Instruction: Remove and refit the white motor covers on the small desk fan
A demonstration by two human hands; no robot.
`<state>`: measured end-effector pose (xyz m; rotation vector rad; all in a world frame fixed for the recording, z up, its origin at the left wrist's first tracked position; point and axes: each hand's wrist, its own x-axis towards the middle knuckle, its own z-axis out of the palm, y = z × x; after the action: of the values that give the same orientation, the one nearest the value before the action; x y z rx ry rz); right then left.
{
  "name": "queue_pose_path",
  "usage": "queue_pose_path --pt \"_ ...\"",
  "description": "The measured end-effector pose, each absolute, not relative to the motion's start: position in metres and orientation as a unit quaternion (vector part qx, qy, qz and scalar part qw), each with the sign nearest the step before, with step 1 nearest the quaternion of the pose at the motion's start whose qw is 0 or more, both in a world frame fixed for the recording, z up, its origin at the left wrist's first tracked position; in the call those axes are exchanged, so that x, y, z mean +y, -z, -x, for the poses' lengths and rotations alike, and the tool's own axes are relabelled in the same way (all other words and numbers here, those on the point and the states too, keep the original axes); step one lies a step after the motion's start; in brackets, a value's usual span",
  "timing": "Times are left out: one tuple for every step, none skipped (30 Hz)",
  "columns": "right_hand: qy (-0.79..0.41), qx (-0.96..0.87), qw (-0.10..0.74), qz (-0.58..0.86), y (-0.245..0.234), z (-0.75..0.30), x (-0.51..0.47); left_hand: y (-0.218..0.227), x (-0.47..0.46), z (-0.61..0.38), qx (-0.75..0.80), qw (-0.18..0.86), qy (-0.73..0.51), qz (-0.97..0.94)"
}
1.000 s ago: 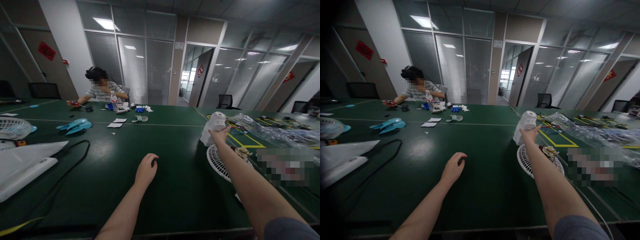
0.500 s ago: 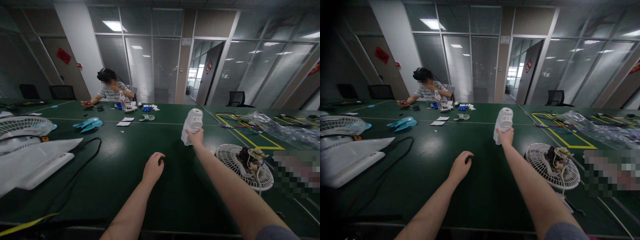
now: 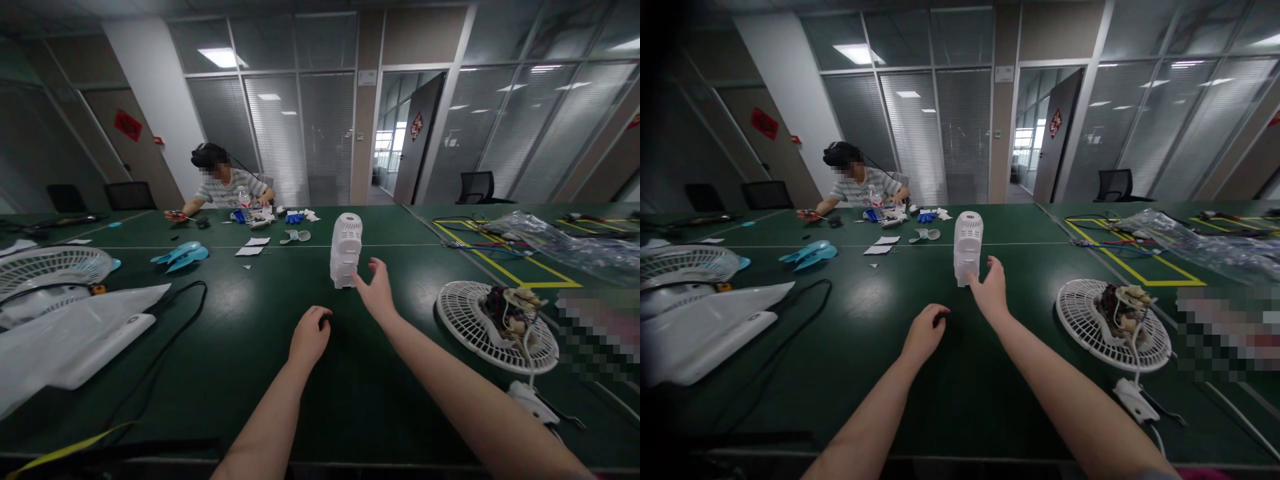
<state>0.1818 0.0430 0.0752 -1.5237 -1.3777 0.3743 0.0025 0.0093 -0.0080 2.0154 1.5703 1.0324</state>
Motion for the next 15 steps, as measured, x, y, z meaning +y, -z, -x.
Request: queue_pose_path --pt "-0.116 -0.605 0.524 0.588 -0.079 -0.202 0.022 0.008 0.008 -0.003 0.558 0.193 -0.362 -0.721" --pt "-0.073 -0.625 0.538 0.561 -0.082 -0.227 0.001 0.008 0.008 -0.003 0.557 0.194 -0.358 -0.724" --pt "-0.013 -0.612 0.555 0.564 -0.083 -0.256 -0.019 0.008 0.007 -0.004 0.557 0.195 -0.354 -0.725" --pt "0.051 -0.581 0.564 0.584 -0.083 -0.288 -0.037 0.008 0.006 -0.004 0.556 0.198 -0.352 -0.726" --pt "0.114 -0.536 0.570 0.612 -0.081 -0.322 -0.051 0.009 0.006 -0.004 0.556 0.199 -0.353 -0.726" --pt "0.167 -0.490 0.571 0.637 -0.078 -0.357 -0.062 0.010 0.006 -0.003 0.556 0.199 -0.353 -0.725" --pt "0.200 -0.452 0.571 0.655 -0.072 -0.392 -0.069 0.011 0.006 -0.003 0.557 0.199 -0.355 -0.724" --pt "0.193 -0.442 0.564 0.670 -0.065 -0.424 -0.072 0.012 0.006 -0.002 0.557 0.200 -0.355 -0.724" --pt "0.155 -0.442 0.550 0.691 -0.057 -0.452 -0.072 0.012 0.007 -0.002 0.558 0.201 -0.355 -0.723" --pt "0.088 -0.449 0.526 0.717 -0.049 -0.476 -0.071 0.013 0.007 -0.002 0.560 0.201 -0.354 -0.721" --pt "-0.002 -0.461 0.507 0.728 -0.040 -0.494 -0.068 0.012 0.007 -0.002 0.562 0.202 -0.352 -0.720" --pt "-0.078 -0.474 0.486 0.730 -0.033 -0.506 -0.065 0.012 0.006 -0.002 0.565 0.204 -0.349 -0.719" --pt "-0.140 -0.489 0.466 0.724 -0.026 -0.513 -0.063 0.011 0.006 -0.002 0.567 0.205 -0.346 -0.718" --pt "-0.181 -0.502 0.449 0.717 -0.021 -0.515 -0.061 0.010 0.005 -0.002 0.570 0.207 -0.343 -0.718" --pt "-0.203 -0.513 0.432 0.713 -0.017 -0.513 -0.060 0.008 0.004 -0.002 0.571 0.209 -0.341 -0.716"
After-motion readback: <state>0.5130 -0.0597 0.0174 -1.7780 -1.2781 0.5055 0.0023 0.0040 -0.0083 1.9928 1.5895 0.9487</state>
